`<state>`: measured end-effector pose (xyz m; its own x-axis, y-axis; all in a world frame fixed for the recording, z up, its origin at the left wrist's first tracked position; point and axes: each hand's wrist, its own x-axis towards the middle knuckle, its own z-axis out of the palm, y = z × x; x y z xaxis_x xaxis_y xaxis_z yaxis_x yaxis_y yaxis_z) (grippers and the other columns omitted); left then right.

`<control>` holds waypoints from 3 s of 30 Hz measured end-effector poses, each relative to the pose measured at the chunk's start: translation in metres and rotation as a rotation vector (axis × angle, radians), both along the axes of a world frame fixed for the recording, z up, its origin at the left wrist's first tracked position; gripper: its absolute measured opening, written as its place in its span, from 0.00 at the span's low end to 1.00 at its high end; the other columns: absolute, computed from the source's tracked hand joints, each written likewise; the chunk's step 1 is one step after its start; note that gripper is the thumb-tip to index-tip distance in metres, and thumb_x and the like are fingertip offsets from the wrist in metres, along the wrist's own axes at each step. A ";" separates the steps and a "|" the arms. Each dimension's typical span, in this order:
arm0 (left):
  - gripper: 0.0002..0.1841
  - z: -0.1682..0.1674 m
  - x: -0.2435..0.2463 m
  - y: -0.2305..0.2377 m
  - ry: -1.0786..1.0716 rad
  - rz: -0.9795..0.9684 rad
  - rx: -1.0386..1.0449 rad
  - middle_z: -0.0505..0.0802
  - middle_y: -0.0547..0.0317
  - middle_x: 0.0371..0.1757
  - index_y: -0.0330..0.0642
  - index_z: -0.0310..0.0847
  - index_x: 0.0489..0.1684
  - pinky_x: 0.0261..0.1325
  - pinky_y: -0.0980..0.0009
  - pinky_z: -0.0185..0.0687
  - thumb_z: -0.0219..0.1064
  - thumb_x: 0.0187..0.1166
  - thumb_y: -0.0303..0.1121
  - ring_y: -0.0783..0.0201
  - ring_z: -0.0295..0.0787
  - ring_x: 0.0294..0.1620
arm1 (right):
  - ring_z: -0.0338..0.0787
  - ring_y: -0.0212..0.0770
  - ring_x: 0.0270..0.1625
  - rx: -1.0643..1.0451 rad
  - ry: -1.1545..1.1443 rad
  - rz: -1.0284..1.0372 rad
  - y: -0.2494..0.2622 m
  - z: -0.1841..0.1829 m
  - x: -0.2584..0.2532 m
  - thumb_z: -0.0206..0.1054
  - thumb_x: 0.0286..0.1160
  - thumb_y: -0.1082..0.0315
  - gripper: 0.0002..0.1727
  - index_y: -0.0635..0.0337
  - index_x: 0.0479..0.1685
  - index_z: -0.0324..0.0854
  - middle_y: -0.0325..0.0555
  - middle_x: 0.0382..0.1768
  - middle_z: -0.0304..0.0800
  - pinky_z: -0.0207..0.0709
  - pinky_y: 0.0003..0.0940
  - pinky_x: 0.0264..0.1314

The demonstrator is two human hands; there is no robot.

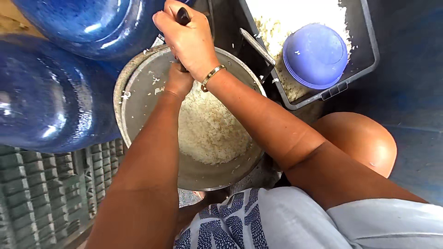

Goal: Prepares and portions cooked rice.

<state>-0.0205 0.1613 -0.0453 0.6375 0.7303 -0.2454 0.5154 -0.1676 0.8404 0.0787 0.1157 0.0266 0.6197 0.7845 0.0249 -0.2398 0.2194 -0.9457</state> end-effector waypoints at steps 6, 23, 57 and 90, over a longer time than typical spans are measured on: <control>0.15 -0.002 -0.010 -0.009 0.002 0.087 -0.030 0.86 0.59 0.49 0.33 0.78 0.59 0.58 0.74 0.78 0.66 0.75 0.25 0.78 0.81 0.49 | 0.67 0.30 0.17 -0.085 -0.209 0.033 0.003 0.007 -0.007 0.65 0.73 0.78 0.22 0.53 0.11 0.65 0.34 0.12 0.64 0.64 0.30 0.23; 0.11 -0.001 -0.060 -0.116 0.008 0.275 -0.553 0.74 0.70 0.13 0.47 0.74 0.25 0.20 0.74 0.69 0.61 0.82 0.29 0.73 0.67 0.13 | 0.70 0.34 0.12 -0.497 0.089 0.428 -0.035 0.012 -0.031 0.64 0.80 0.67 0.11 0.59 0.28 0.74 0.38 0.12 0.69 0.67 0.30 0.15; 0.13 -0.035 -0.048 0.001 0.341 0.079 -0.154 0.83 0.62 0.35 0.39 0.77 0.53 0.36 0.67 0.79 0.69 0.75 0.34 0.73 0.77 0.29 | 0.68 0.34 0.11 -0.170 0.388 0.143 0.025 -0.045 -0.016 0.62 0.81 0.76 0.19 0.60 0.17 0.67 0.41 0.09 0.65 0.67 0.29 0.15; 0.10 -0.014 -0.091 -0.084 0.313 0.344 -0.257 0.75 0.70 0.18 0.46 0.74 0.27 0.24 0.71 0.70 0.65 0.79 0.34 0.73 0.69 0.16 | 0.66 0.31 0.09 -0.326 0.420 0.480 -0.020 -0.023 -0.049 0.62 0.79 0.75 0.14 0.60 0.22 0.71 0.37 0.08 0.65 0.62 0.25 0.12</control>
